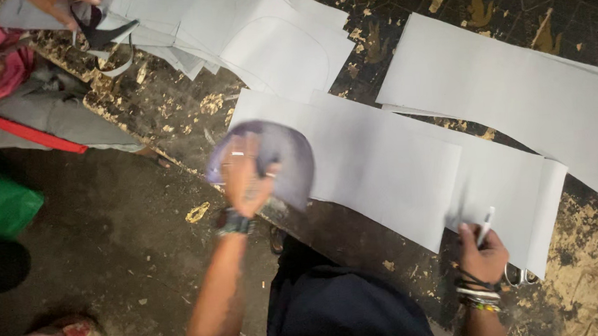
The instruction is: The person traces a curved pattern onto multiple sheets of white paper using a dark template and a marker. They repeatedly position the template, trace the outline, and move the completed sheet aside to a growing stack.
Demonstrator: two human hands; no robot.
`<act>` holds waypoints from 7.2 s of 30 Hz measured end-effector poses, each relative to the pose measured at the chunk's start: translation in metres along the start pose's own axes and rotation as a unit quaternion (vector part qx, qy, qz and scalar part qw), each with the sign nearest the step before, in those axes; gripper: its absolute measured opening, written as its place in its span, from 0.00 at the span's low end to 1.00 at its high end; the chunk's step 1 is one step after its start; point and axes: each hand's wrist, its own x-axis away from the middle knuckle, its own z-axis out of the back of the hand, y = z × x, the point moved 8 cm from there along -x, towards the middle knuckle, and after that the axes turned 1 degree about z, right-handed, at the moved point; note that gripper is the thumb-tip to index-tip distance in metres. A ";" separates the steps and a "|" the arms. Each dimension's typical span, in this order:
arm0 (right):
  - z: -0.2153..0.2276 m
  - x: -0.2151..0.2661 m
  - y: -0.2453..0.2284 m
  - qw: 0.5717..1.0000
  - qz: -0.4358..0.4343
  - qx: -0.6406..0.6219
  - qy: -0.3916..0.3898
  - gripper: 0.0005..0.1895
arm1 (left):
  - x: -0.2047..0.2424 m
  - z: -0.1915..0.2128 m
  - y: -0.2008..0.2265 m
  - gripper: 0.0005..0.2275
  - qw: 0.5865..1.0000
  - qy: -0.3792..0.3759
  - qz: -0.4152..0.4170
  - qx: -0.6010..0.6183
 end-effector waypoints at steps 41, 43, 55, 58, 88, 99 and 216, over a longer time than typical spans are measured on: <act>-0.042 0.024 -0.081 0.996 0.045 -0.012 -0.072 0.08 | 0.016 -0.067 0.013 0.37 0.996 -0.086 -0.009 -0.020; -0.045 0.020 -0.078 0.997 0.000 -0.016 -0.076 0.08 | 0.015 -0.068 0.013 0.37 0.996 -0.091 -0.012 -0.017; -0.140 -0.008 -0.149 0.964 0.077 -0.170 -0.191 0.29 | 0.016 -0.075 0.007 0.38 0.993 -0.109 -0.019 -0.044; -0.207 -0.004 -0.192 0.925 0.114 -0.132 -0.337 0.22 | 0.019 -0.073 0.006 0.37 0.994 -0.094 -0.018 -0.049; -0.473 0.126 -0.341 0.685 0.381 -0.003 -0.621 0.07 | 0.021 -0.097 -0.005 0.35 0.991 -0.135 -0.022 0.014; -0.450 0.010 -0.357 0.829 0.403 0.011 -0.388 0.09 | 0.014 -0.068 0.004 0.37 0.985 -0.171 -0.005 -0.001; 0.022 -0.006 -0.070 0.992 0.098 -0.075 0.003 0.10 | 0.106 -0.157 0.225 0.39 0.970 -0.164 -0.176 -0.019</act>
